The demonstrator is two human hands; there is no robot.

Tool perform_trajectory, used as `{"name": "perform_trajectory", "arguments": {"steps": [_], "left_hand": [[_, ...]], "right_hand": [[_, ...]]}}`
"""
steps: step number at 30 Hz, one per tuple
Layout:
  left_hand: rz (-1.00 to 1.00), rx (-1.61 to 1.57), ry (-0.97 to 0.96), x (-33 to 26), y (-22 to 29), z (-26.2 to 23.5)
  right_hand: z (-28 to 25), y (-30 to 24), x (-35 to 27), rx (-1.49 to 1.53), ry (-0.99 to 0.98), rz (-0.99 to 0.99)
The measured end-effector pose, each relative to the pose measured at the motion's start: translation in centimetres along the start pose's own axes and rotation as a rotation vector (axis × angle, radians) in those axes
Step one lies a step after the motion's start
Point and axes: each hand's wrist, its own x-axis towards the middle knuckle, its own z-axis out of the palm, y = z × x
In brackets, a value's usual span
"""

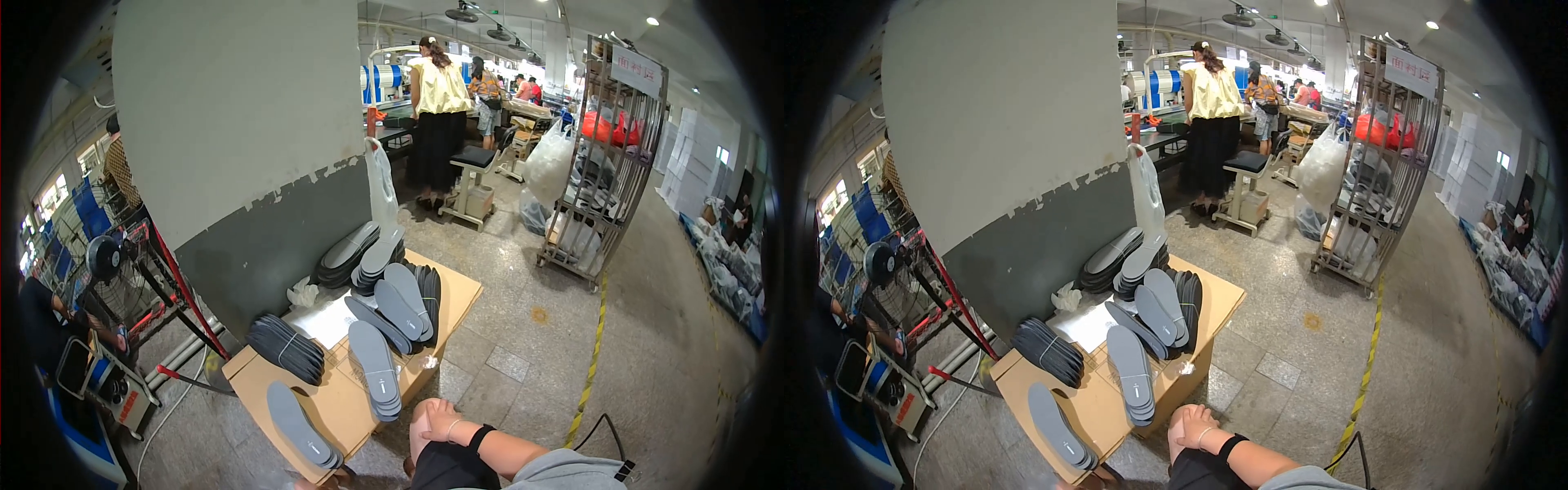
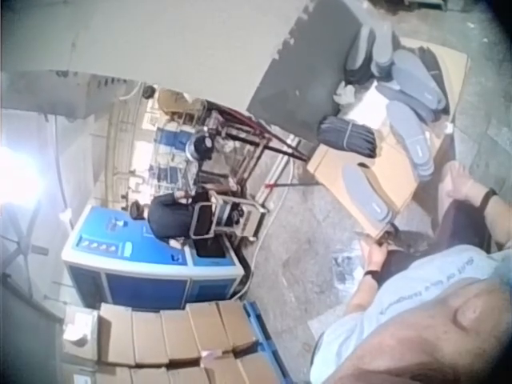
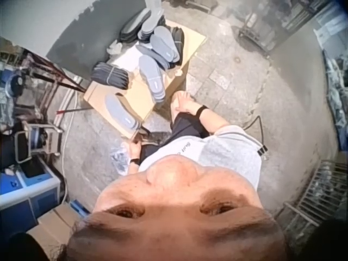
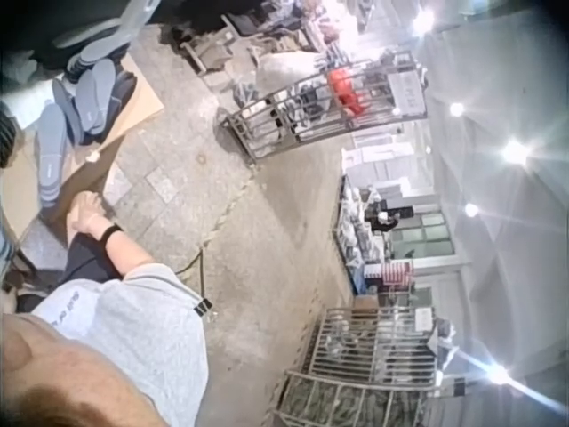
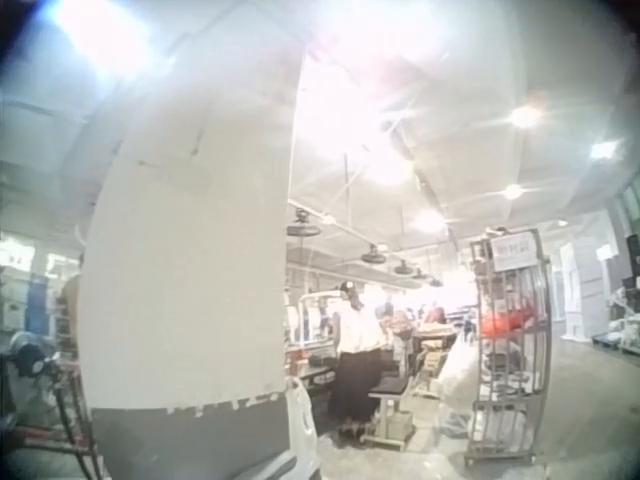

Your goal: Bundle shoe insoles together using rubber bands.

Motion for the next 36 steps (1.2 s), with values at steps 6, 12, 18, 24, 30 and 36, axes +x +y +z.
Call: {"name": "perform_trajectory", "arguments": {"steps": [6,12,18,24,30,36], "left_hand": [[0.008,-0.018,-0.055,0.2,2.6,-2.2],[-0.457,-0.962,-0.087,1.1,-4.9,1.2],[-0.433,-0.990,0.215,4.6,-3.7,-8.6],[-0.450,-0.934,0.163,11.3,1.6,-9.6],[-0.412,-0.888,-0.087,14.0,3.0,-6.0],[-0.474,-1.048,-0.005,14.8,4.9,-5.1]], "right_hand": [[1.2,0.7,0.8,0.024,-0.030,0.003],[-5.1,3.6,0.8,0.556,0.410,-0.120],[-11.0,-0.7,2.3,0.799,0.426,-0.265],[-8.5,-3.8,8.2,0.672,0.281,-0.125],[-10.6,-7.8,5.0,0.650,0.256,-0.160],[-8.5,-8.7,6.7,0.543,0.330,-0.090]]}}
